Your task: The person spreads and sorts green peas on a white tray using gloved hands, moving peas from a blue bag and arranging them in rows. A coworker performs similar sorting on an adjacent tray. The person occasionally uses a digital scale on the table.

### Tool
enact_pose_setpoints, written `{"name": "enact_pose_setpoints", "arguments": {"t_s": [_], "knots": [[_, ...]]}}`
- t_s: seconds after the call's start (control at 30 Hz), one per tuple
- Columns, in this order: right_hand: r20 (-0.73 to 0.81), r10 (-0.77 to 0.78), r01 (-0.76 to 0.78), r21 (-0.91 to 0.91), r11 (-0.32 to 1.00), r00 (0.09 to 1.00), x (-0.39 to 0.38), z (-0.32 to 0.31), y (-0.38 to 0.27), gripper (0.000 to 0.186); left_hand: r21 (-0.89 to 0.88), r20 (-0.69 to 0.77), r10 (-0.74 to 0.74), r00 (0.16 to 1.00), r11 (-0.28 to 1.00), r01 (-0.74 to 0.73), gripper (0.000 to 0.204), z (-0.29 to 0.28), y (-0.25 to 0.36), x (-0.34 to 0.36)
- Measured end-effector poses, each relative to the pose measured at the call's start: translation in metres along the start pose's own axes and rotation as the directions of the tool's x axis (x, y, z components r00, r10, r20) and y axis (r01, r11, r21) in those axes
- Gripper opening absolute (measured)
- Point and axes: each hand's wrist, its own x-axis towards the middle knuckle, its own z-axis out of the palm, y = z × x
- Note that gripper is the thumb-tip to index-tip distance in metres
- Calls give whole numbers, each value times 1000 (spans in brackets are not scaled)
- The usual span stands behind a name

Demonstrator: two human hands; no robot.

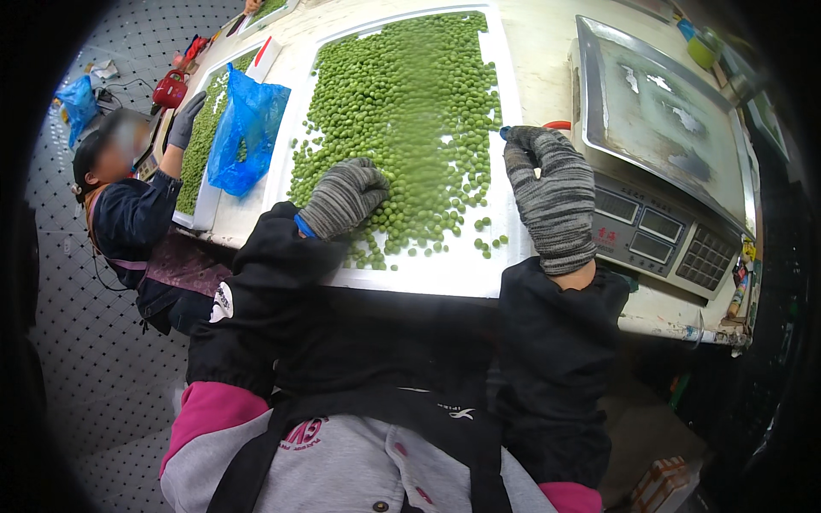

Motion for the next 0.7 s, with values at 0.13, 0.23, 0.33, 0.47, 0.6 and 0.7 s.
{"name": "enact_pose_setpoints", "arguments": {"t_s": [0.13,0.23,0.33,0.47,0.6,0.7], "knots": [[-1,-60,60,-25,998,998,0,0,1,16,-6,41,-13,999,1000,13,14,0,1,2],[8,-32,32,7,999,999,-1,1,0,17,18,95,-74,993,997,73,15,-1,3,4],[11,-27,27,16,1000,1000,-1,1,-1,16,28,118,-97,988,995,94,15,-2,6,5],[20,-41,41,2,999,999,-2,1,-3,16,13,49,-149,988,989,148,14,-1,10,4],[33,-42,41,7,999,999,-2,2,-4,16,-75,-18,-134,991,988,132,12,1,8,1],[13,-73,73,11,997,997,-1,4,-5,15,-259,-125,-193,973,953,156,12,1,6,-6]]}}
